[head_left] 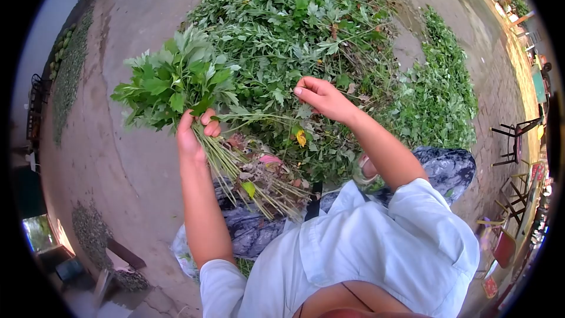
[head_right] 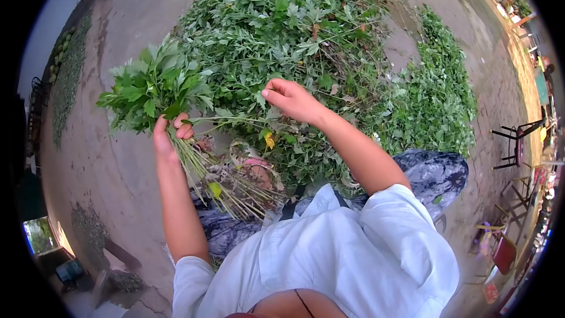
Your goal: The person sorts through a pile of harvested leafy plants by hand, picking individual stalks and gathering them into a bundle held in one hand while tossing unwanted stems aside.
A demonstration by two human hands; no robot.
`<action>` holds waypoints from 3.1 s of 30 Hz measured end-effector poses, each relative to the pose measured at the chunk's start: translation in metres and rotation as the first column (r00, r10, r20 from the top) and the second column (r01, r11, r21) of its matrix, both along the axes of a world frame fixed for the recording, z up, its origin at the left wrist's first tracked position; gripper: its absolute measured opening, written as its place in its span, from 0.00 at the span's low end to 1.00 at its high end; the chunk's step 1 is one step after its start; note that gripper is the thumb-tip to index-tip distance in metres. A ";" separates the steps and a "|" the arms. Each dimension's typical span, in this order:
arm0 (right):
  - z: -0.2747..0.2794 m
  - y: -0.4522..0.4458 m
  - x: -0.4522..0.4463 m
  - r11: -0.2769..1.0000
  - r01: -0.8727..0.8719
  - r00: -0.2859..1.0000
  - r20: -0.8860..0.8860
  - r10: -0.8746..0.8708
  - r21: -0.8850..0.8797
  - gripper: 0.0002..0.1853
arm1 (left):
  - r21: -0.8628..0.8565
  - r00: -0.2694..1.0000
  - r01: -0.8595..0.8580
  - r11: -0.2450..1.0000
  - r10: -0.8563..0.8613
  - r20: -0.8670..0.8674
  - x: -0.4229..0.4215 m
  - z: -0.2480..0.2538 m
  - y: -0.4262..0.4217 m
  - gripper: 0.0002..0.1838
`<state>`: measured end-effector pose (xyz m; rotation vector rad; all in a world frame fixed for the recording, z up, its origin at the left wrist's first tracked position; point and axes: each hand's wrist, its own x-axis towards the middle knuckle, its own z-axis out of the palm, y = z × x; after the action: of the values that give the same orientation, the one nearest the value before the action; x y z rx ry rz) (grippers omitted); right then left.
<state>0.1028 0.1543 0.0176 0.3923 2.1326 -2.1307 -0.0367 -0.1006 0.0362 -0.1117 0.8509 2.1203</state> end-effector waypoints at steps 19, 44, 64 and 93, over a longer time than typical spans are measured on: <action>-0.040 -0.022 -0.024 0.791 -0.578 0.746 -0.265 0.611 0.200 0.11 | 0.048 0.998 0.057 0.997 -0.058 0.015 0.002 0.003 0.003 0.09; -0.002 0.012 0.056 0.969 0.102 0.969 -0.244 -0.045 0.225 0.13 | -0.079 0.997 -0.077 0.994 0.078 0.011 -0.001 -0.005 -0.002 0.07; -0.093 0.004 0.022 0.988 -0.137 0.878 0.472 0.086 0.074 0.15 | -0.011 1.000 -0.016 1.000 0.016 0.016 0.004 0.005 0.008 0.08; 0.031 -0.060 -0.026 0.860 -0.402 0.893 -0.072 0.444 0.315 0.30 | 0.087 0.994 0.109 0.990 -0.108 -0.016 0.011 0.019 0.011 0.08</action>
<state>0.0766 0.0946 0.0486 -0.2101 2.3452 -1.6462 -0.0255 -0.0895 0.0556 -0.0071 0.7526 2.0544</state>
